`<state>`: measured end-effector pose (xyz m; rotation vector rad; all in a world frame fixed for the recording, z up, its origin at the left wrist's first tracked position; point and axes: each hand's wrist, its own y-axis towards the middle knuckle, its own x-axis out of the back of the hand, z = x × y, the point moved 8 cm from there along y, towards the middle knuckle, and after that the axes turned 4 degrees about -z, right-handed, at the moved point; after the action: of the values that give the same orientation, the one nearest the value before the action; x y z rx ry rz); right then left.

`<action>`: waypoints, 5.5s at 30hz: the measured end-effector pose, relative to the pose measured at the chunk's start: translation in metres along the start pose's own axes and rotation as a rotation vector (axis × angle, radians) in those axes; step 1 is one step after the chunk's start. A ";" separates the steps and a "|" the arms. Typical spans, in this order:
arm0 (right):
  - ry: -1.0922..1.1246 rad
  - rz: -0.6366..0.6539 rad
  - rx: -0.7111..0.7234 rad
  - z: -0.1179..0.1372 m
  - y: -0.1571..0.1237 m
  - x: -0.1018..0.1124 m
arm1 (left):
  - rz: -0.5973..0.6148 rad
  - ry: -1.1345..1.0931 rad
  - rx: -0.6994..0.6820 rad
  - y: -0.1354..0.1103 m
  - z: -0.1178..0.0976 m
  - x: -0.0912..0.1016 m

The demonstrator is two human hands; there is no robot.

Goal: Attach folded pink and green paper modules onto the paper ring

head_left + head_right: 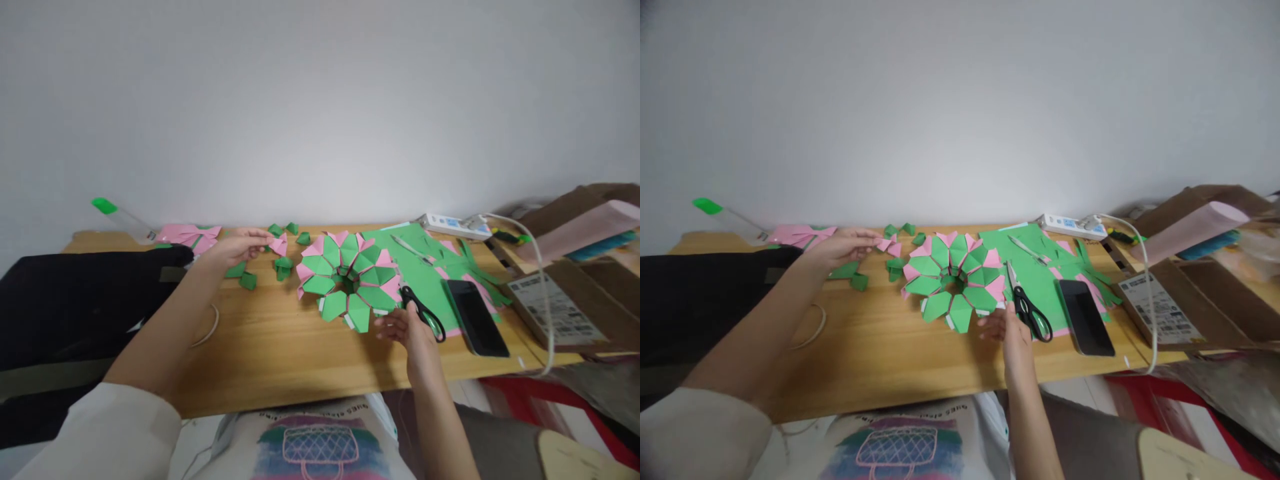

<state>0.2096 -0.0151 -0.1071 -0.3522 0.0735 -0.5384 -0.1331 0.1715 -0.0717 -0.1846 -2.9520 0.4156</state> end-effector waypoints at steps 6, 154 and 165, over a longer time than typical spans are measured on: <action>-0.037 -0.014 0.024 0.003 -0.007 0.018 | 0.046 -0.007 -0.014 -0.040 -0.008 -0.003; 0.122 0.491 -0.091 -0.011 -0.094 -0.062 | 0.087 -0.172 0.070 -0.191 0.037 -0.124; -0.026 0.429 0.069 -0.002 -0.092 -0.065 | 0.133 -0.017 -0.039 -0.191 0.036 -0.128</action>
<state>0.1087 -0.0566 -0.0787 -0.2655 0.1020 -0.1114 -0.0332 -0.0387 -0.0693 -0.3849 -2.9758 0.3789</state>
